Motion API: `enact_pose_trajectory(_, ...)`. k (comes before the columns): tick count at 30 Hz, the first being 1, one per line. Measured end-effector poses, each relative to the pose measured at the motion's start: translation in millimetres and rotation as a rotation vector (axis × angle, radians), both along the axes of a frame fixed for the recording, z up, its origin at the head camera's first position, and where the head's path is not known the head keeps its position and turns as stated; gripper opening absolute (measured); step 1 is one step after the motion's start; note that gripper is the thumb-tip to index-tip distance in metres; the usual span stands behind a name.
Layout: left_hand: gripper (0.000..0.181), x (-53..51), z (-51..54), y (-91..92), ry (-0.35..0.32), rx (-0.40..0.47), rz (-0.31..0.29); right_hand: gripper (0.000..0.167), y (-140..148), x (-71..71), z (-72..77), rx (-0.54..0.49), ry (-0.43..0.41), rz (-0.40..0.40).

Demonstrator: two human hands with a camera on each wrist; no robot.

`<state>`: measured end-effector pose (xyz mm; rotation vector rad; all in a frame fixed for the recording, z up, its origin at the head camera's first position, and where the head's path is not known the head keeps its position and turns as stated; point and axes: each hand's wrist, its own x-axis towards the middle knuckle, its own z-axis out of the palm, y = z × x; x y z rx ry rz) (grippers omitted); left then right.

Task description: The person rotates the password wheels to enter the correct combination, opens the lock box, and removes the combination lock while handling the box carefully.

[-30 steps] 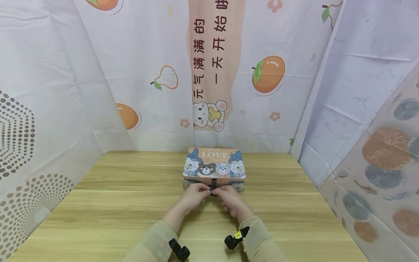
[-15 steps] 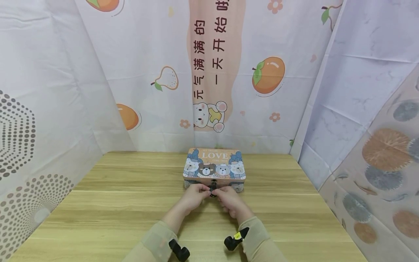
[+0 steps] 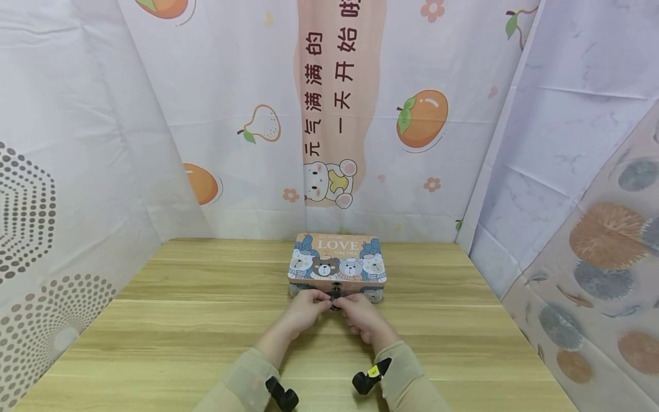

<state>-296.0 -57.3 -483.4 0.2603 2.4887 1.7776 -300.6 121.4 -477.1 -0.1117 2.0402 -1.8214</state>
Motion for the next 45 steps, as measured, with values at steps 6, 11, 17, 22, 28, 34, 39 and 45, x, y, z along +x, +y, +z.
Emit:
enact_pose_trajectory(6, 0.009, 0.0, -1.0, 0.2, 0.008, -0.002, 0.000, 0.026, 0.2, 0.4, -0.4, 0.012, 0.004, 0.001)
enact_pose_trajectory(11, 0.009, 0.4, -0.7, -0.1, 0.004, -0.001, 0.000, 0.026, 0.0, 0.3, -1.3, 0.010, 0.001, -0.002)
enact_pose_trajectory(17, 0.011, -0.4, -0.3, 0.2, -0.019, 0.016, 0.004, 0.025, 1.8, -1.6, -1.6, -0.010, -0.004, 0.006)
enact_pose_trajectory(22, 0.012, -0.9, 0.2, -0.4, -0.024, 0.023, 0.004, 0.025, 3.7, -2.1, -1.4, -0.012, -0.002, 0.011)
enact_pose_trajectory(28, 0.012, -1.2, -1.0, -0.4, -0.013, 0.016, 0.000, 0.024, 4.9, -2.9, -3.2, -0.025, -0.005, 0.023)
enact_pose_trajectory(34, 0.011, -1.4, -1.9, -0.1, -0.005, -0.004, 0.006, 0.026, 7.9, -3.0, -2.6, -0.042, -0.006, 0.016)
enact_pose_trajectory(39, 0.011, -0.9, -1.6, 0.2, 0.005, -0.006, 0.006, 0.031, 12.5, -3.8, 0.4, -0.036, -0.013, -0.010)
enact_pose_trajectory(45, 0.011, -2.0, -2.4, -0.4, -0.005, 0.011, -0.002, 0.031, 18.0, -5.7, 6.8, -0.034, -0.014, -0.038)
